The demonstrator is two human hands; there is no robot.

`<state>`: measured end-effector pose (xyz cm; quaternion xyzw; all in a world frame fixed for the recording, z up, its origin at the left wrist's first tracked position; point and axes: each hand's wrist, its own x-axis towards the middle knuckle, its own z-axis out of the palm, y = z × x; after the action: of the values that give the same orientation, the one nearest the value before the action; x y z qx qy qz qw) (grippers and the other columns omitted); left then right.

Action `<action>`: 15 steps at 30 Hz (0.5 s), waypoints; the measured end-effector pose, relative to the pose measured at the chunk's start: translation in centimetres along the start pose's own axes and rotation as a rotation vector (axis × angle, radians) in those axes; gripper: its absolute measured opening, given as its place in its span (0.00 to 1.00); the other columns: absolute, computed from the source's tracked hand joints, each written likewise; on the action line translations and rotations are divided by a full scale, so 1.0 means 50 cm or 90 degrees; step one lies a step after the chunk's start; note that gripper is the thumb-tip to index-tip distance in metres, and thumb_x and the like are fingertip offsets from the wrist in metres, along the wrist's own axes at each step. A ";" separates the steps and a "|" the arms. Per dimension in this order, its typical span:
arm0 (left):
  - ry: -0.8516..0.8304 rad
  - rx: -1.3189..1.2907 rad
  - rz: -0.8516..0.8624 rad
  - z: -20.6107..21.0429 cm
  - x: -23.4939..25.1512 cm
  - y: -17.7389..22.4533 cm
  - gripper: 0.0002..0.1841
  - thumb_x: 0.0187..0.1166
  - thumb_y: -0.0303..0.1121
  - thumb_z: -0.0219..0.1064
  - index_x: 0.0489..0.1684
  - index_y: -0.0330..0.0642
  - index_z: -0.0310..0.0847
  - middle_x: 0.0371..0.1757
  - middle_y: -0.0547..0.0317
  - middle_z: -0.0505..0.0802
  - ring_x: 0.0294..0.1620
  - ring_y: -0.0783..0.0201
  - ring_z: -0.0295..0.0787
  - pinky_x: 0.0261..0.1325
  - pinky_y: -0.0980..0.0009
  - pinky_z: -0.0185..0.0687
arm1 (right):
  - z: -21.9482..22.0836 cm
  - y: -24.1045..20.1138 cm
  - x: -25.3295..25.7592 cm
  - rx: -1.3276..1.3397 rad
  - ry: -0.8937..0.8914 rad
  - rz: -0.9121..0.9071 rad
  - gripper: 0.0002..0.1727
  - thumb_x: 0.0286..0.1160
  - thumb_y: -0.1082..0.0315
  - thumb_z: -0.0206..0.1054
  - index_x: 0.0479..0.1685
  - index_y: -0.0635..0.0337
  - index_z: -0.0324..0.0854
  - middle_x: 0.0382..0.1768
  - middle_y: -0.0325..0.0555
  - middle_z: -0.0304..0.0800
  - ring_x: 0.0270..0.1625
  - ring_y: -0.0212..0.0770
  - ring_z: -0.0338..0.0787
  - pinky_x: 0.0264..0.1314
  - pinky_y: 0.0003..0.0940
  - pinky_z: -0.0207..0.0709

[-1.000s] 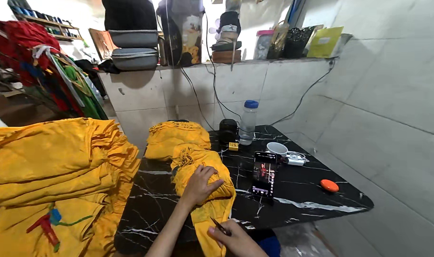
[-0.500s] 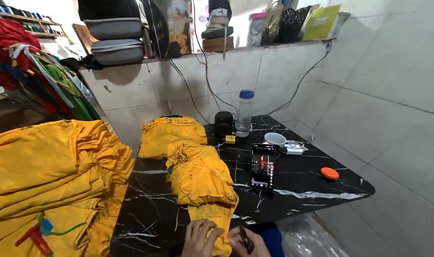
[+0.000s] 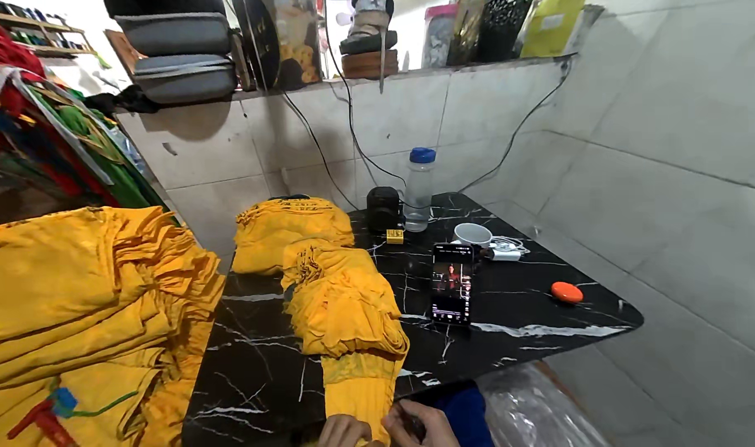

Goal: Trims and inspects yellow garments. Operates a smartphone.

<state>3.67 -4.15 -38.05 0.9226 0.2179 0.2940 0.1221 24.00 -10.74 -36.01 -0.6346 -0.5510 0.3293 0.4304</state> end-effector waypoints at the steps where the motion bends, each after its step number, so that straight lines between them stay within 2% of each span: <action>1: -0.006 -0.008 -0.012 -0.003 0.000 -0.005 0.08 0.81 0.33 0.67 0.44 0.49 0.95 0.46 0.53 0.94 0.53 0.53 0.90 0.64 0.55 0.82 | -0.004 0.000 -0.002 0.031 -0.014 0.009 0.13 0.80 0.61 0.70 0.39 0.65 0.90 0.31 0.47 0.91 0.33 0.37 0.88 0.40 0.37 0.81; 2: 0.000 -0.025 -0.032 -0.006 0.000 -0.007 0.10 0.84 0.41 0.68 0.42 0.47 0.94 0.47 0.53 0.95 0.54 0.54 0.90 0.65 0.56 0.82 | -0.009 0.001 -0.003 0.075 -0.026 0.019 0.12 0.80 0.63 0.70 0.41 0.65 0.89 0.32 0.45 0.91 0.33 0.34 0.88 0.41 0.34 0.82; 4: 0.025 -0.061 -0.085 -0.005 0.005 -0.002 0.14 0.82 0.46 0.70 0.41 0.45 0.93 0.48 0.56 0.95 0.55 0.58 0.90 0.64 0.59 0.82 | -0.017 -0.001 -0.006 0.166 -0.037 0.043 0.09 0.79 0.67 0.69 0.42 0.65 0.87 0.31 0.40 0.89 0.33 0.29 0.86 0.40 0.29 0.80; 8: 0.060 -0.103 -0.146 0.005 0.021 0.019 0.14 0.82 0.42 0.70 0.58 0.46 0.90 0.53 0.56 0.96 0.57 0.59 0.90 0.65 0.58 0.82 | -0.021 -0.002 -0.009 0.240 -0.035 0.043 0.05 0.78 0.69 0.71 0.40 0.62 0.87 0.27 0.35 0.85 0.27 0.26 0.81 0.32 0.26 0.75; 13: 0.088 -0.140 -0.114 0.019 0.011 0.014 0.09 0.83 0.33 0.68 0.50 0.45 0.95 0.47 0.57 0.97 0.55 0.59 0.92 0.65 0.60 0.83 | -0.023 -0.001 -0.015 0.240 -0.079 0.027 0.04 0.76 0.71 0.72 0.39 0.63 0.87 0.32 0.36 0.89 0.30 0.25 0.82 0.34 0.25 0.76; 15: 0.076 -0.129 -0.107 0.017 0.000 0.009 0.09 0.83 0.34 0.68 0.49 0.46 0.95 0.46 0.57 0.96 0.55 0.59 0.91 0.65 0.61 0.83 | -0.017 0.004 -0.018 0.249 -0.100 0.035 0.05 0.76 0.70 0.72 0.40 0.63 0.87 0.31 0.36 0.87 0.30 0.25 0.81 0.34 0.25 0.75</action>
<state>4.32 -4.65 -38.56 0.8651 0.2704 0.3572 0.2255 24.67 -11.79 -35.92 -0.5265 -0.4909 0.4897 0.4920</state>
